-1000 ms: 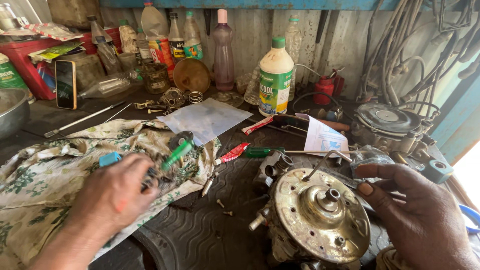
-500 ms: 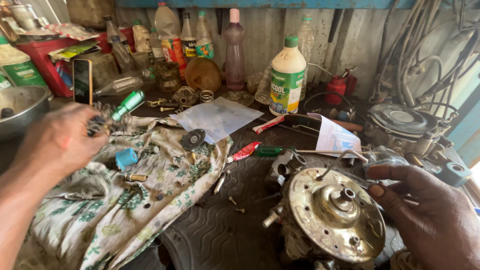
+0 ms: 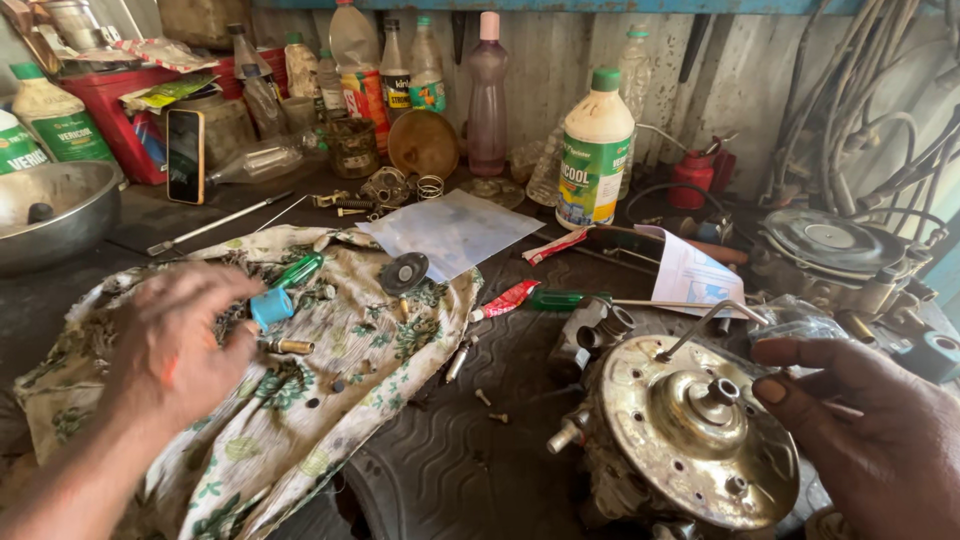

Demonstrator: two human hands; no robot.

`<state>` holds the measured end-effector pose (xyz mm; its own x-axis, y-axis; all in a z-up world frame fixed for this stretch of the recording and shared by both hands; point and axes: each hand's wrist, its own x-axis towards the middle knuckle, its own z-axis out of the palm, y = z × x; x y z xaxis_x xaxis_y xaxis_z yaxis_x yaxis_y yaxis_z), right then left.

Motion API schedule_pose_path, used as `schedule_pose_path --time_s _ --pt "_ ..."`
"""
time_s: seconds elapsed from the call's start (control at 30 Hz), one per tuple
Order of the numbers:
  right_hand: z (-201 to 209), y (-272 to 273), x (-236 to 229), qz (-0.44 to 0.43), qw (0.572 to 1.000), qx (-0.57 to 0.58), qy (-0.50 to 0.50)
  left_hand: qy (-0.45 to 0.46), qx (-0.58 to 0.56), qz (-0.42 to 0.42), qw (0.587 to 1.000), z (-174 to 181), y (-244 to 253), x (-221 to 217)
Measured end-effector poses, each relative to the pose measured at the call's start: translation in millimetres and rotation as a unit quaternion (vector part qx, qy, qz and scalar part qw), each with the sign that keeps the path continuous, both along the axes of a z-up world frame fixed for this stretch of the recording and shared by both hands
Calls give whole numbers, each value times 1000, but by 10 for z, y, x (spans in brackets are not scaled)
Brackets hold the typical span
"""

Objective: The person disassembles an automotive component on a workbench by removing small screws and internal pins using a hex key and by hand.

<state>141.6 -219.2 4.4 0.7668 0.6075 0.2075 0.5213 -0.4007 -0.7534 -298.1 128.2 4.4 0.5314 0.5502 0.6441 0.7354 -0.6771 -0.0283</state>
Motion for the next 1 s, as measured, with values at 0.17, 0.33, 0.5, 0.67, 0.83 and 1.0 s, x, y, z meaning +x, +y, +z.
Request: schedule_pose_path --time_s 0.17,0.33,0.5,0.67,0.83,1.0 --pt "74 -10 -63 -8 1000 12 25 18 -175 -19 984 -112 -510 328" --pt "215 -44 -157 -32 997 -57 -30 56 -182 -15 982 -28 -685 520" --pt "291 -37 -166 -33 996 -82 -9 104 -248 35 963 79 -691 600" --pt "282 -46 -154 -21 997 -68 -23 61 -243 11 968 166 -729 670" --pt "234 -90 -78 -3 999 -43 -14 -21 -302 3 953 302 -743 856" --pt "202 -100 -27 4 999 -32 5 40 -316 39 947 377 -719 1139"
